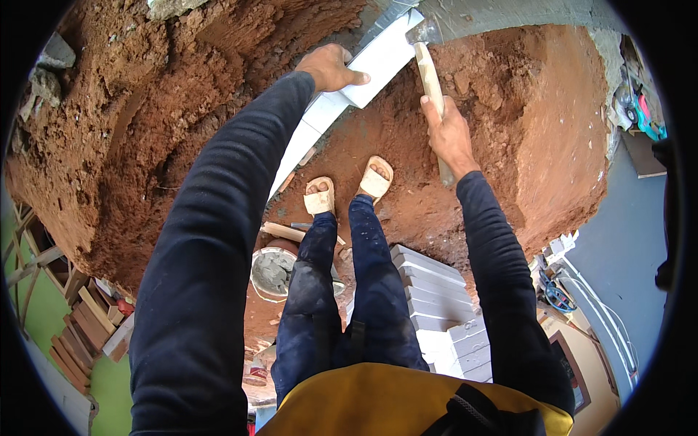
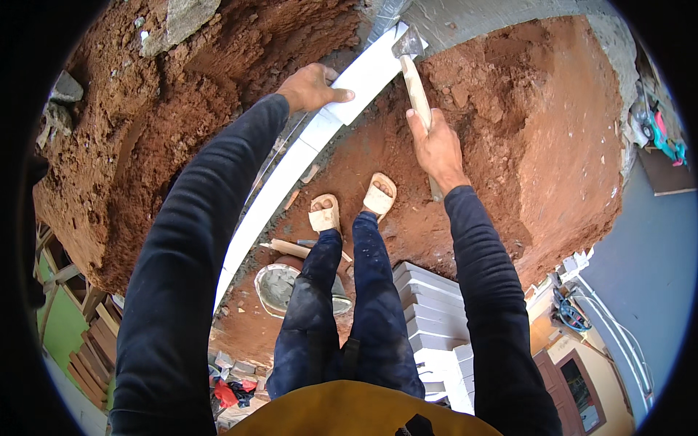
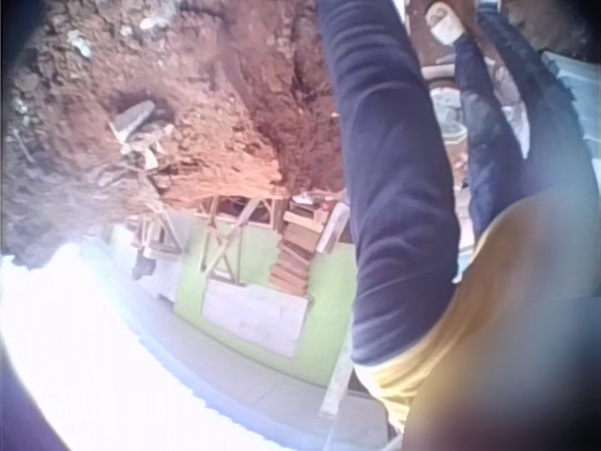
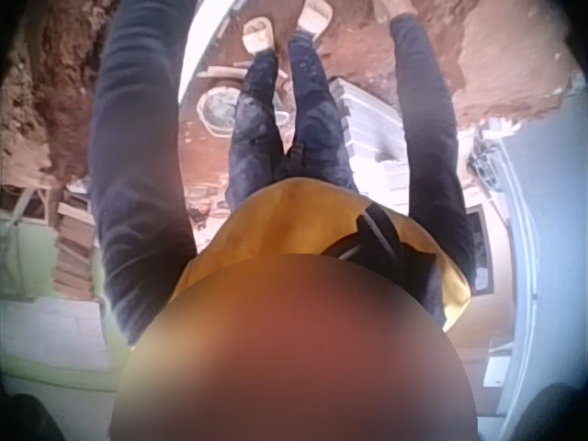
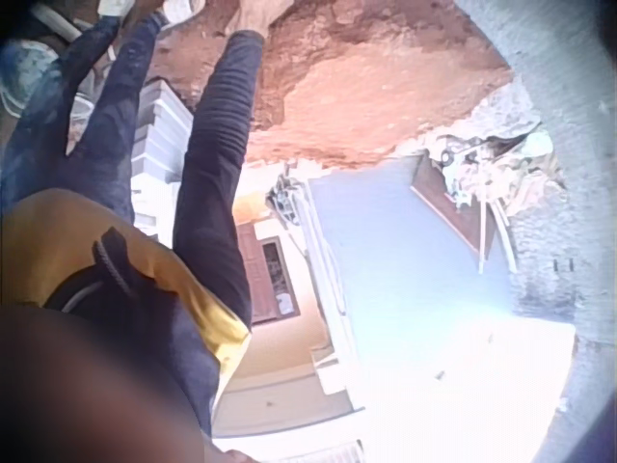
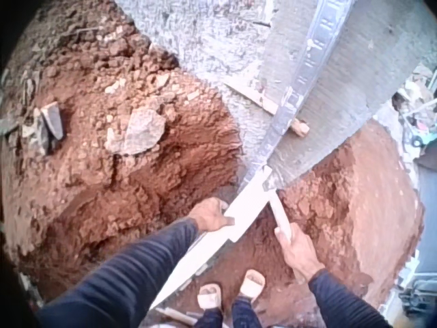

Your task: The person installs white rectangular tiles along a curved trench. They apply cement with a trowel, place tiles, and tap them into position with a hammer. The person also retrieves nails from a bucket and uses them to secure a wooden plank.

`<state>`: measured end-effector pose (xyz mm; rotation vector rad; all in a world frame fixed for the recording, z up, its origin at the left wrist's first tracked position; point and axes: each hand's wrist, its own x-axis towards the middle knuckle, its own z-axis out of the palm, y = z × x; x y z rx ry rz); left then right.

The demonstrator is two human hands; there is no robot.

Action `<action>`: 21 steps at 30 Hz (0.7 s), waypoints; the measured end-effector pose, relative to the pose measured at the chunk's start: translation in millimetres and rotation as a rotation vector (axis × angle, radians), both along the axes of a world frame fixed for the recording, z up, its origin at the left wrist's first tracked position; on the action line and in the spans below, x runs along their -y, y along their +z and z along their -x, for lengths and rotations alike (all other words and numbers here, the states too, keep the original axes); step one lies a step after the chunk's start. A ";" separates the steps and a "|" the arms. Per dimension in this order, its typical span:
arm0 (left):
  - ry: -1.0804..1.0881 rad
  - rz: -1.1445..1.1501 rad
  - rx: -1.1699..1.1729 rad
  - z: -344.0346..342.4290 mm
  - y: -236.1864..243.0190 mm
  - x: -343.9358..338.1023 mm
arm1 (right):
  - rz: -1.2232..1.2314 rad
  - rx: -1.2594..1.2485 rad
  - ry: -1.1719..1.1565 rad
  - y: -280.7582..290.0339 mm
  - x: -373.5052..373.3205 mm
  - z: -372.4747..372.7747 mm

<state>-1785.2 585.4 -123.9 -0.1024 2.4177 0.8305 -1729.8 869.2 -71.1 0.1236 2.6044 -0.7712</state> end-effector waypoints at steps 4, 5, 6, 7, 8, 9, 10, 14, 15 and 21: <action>0.001 -0.063 0.047 -0.6 -7.0 1.7 | 0.046 0.115 -0.086 -4.6 -0.7 5.0; -0.005 -0.047 0.004 -0.6 -10.0 0.5 | -0.033 0.120 0.020 -3.2 -1.0 6.5; -0.014 -0.027 -0.037 0.2 -13.2 0.8 | 0.024 0.133 -0.036 -0.2 -1.4 4.0; -0.020 -0.010 -0.074 1.0 -16.4 1.0 | 0.076 0.184 -0.087 3.2 -2.4 3.4; -0.013 0.018 -0.103 1.0 -19.5 1.4 | 0.159 0.184 -0.106 7.9 -4.0 -0.7; -0.032 0.004 -0.052 5.9 -21.8 2.3 | 0.149 0.193 -0.149 12.4 -5.5 -3.0; -0.038 -0.045 -0.002 9.5 -23.7 1.8 | 0.212 0.155 -0.159 17.5 -8.1 -6.6; -0.017 -0.173 0.110 36.7 -19.2 12.6 | 0.190 0.056 -0.169 29.7 -19.3 -12.4; -0.029 -0.151 0.133 39.2 -16.0 14.9 | 0.181 0.075 -0.169 30.3 -21.6 -12.8; 0.019 -0.057 0.009 19.4 7.8 10.6 | 0.217 0.021 -0.172 28.7 -21.1 -22.8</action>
